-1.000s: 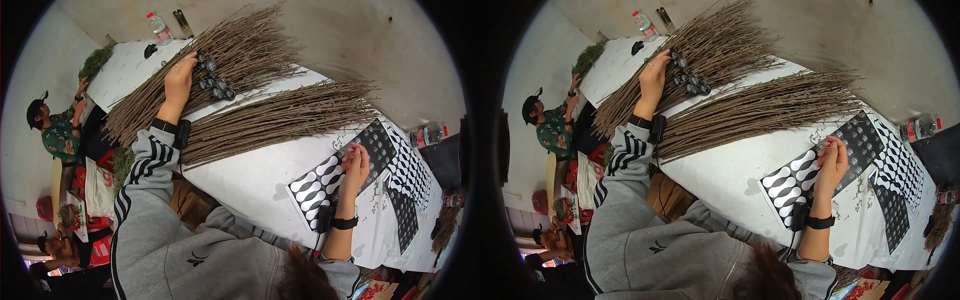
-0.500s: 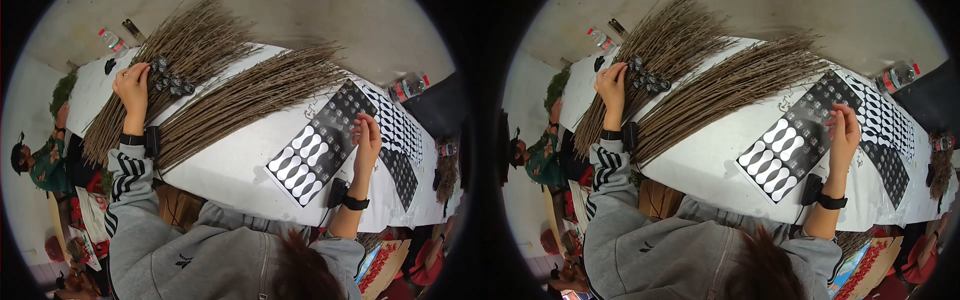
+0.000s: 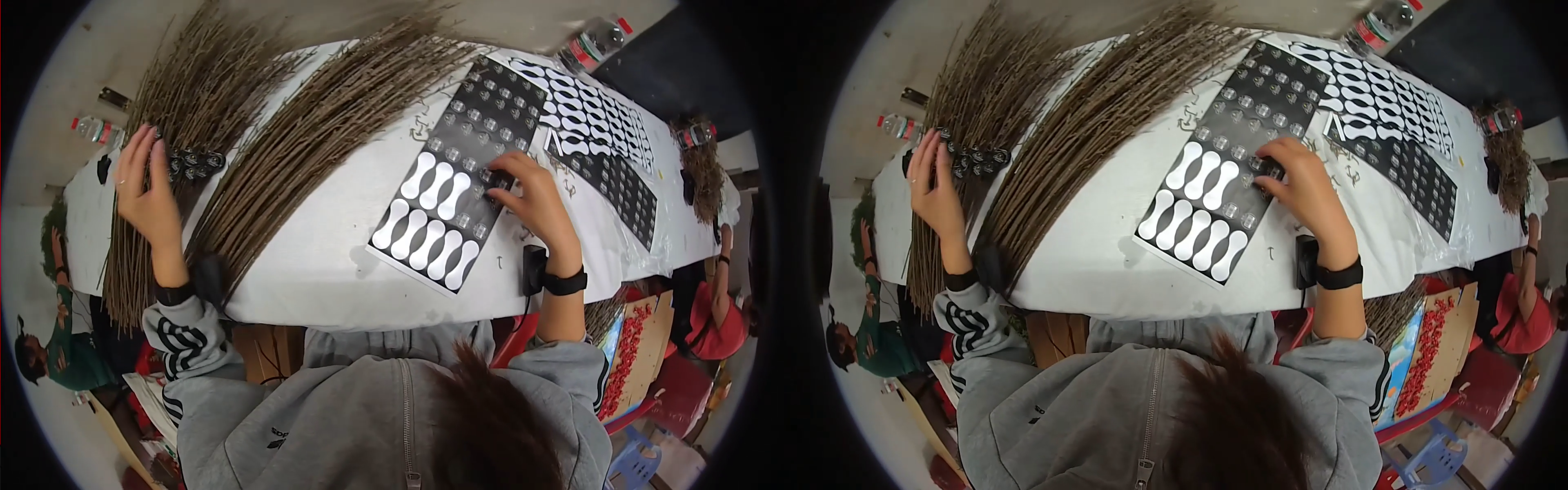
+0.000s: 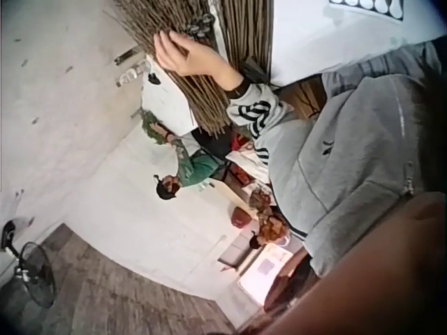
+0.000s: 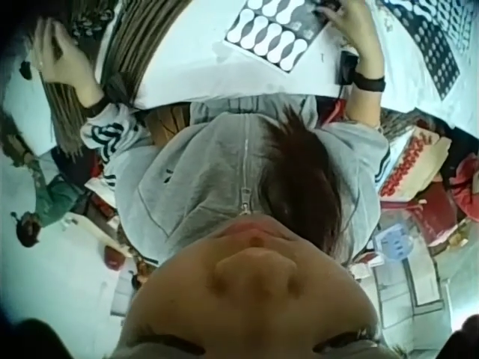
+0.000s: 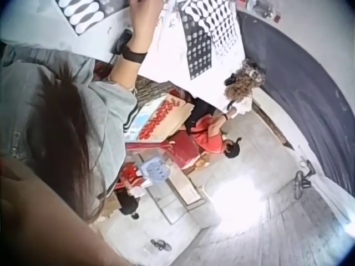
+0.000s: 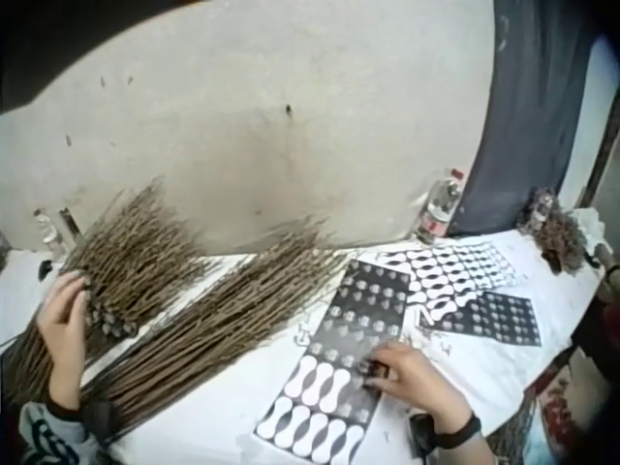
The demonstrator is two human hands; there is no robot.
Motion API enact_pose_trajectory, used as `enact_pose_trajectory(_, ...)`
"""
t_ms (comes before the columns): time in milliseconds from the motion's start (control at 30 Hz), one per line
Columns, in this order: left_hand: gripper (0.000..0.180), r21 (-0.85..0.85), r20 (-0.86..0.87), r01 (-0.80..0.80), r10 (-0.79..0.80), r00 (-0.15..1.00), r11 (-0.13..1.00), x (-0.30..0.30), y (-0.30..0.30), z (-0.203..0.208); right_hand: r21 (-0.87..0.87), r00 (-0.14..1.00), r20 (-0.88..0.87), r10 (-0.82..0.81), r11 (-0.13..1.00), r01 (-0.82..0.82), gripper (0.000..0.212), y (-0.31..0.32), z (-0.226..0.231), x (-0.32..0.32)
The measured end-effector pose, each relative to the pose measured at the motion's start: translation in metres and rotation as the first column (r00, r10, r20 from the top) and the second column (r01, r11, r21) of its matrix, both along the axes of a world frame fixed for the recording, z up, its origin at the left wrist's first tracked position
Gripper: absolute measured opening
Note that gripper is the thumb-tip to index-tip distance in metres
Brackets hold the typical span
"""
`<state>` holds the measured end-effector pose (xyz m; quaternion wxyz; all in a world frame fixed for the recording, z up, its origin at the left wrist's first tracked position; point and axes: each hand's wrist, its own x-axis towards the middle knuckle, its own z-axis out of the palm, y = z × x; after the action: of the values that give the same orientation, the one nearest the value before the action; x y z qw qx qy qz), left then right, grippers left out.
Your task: The person peels a sticker from a sheet, wraps it around a branch, and presses the ends together by hand. After repeating this process for several branches, the person places the labeled branches onto a pile.
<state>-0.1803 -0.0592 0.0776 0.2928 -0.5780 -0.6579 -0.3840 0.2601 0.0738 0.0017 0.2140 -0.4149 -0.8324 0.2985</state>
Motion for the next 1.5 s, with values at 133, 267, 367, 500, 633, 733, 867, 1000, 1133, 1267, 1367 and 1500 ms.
enact_pose_trajectory(133, 0.015, -0.369, 0.338, 0.597, -0.496, 0.8, 0.712, 0.105, 0.029, -0.009, 0.085, 0.979, 0.063, 0.192, 0.977, -0.197, 0.039, -0.014, 0.002, -0.01)
enact_pose_trajectory(267, 0.034, -0.444, 0.399, 0.823, -0.744, 0.536, 0.354, 0.178, 0.056, -0.082, 0.116, 0.97, 0.131, 0.207, 0.968, -0.222, 0.042, -0.029, 0.004, -0.02)
enact_pose_trajectory(367, 0.039, -0.458, 0.42, 0.832, -0.748, 0.514, 0.314, 0.204, 0.062, -0.114, 0.143, 0.969, 0.166, 0.185, 0.967, -0.209, 0.043, -0.033, 0.001, -0.019)
enact_pose_trajectory(500, 0.04, -0.473, 0.408, 0.814, -0.735, 0.542, 0.338, 0.214, 0.063, -0.128, 0.104, 0.961, 0.168, 0.22, 0.965, -0.239, 0.04, -0.038, -0.001, -0.013)
enact_pose_trajectory(633, 0.039, -0.507, 0.321, 0.773, -0.749, 0.579, 0.38, 0.214, 0.065, -0.134, 0.044, 0.964, 0.165, 0.207, 0.975, -0.216, 0.034, -0.039, -0.006, -0.013)
enact_pose_trajectory(733, 0.037, -0.507, 0.264, 0.752, -0.755, 0.601, 0.422, 0.215, 0.066, -0.137, 0.071, 0.978, 0.114, 0.177, 0.98, -0.186, 0.026, -0.041, -0.008, -0.016)
enact_pose_trajectory(867, 0.031, -0.482, 0.269, 0.746, -0.733, 0.625, 0.459, 0.216, 0.065, -0.139, 0.024, 0.987, 0.075, 0.14, 0.99, -0.142, 0.019, -0.041, -0.005, -0.019)
enact_pose_trajectory(1000, 0.03, -0.476, 0.291, 0.76, -0.737, 0.611, 0.442, 0.215, 0.065, -0.137, -0.059, 0.992, 0.028, 0.119, 0.991, -0.117, 0.015, -0.039, -0.007, -0.016)
enact_pose_trajectory(1133, 0.028, -0.47, 0.44, 0.791, -0.673, 0.594, 0.391, 0.217, 0.062, -0.129, -0.062, 0.994, 0.041, 0.101, 0.993, -0.098, 0.011, -0.041, -0.004, -0.018)
enact_pose_trajectory(1267, 0.031, -0.486, 0.466, 0.794, -0.66, 0.589, 0.366, 0.216, 0.062, -0.127, -0.046, 0.989, 0.073, 0.127, 0.991, -0.123, 0.011, -0.04, -0.005, -0.017)
enact_pose_trajectory(1367, 0.047, -0.516, 0.456, 0.787, -0.669, 0.587, 0.338, 0.214, 0.062, -0.128, -0.02, 0.997, 0.056, 0.059, 0.998, -0.058, 0.011, -0.039, -0.007, -0.018)
enact_pose_trajectory(1500, 0.065, -0.45, 0.472, 0.783, -0.629, 0.617, 0.431, 0.216, 0.063, -0.125, -0.053, 0.994, 0.008, -0.113, 0.992, 0.113, 0.013, -0.029, -0.014, -0.01)
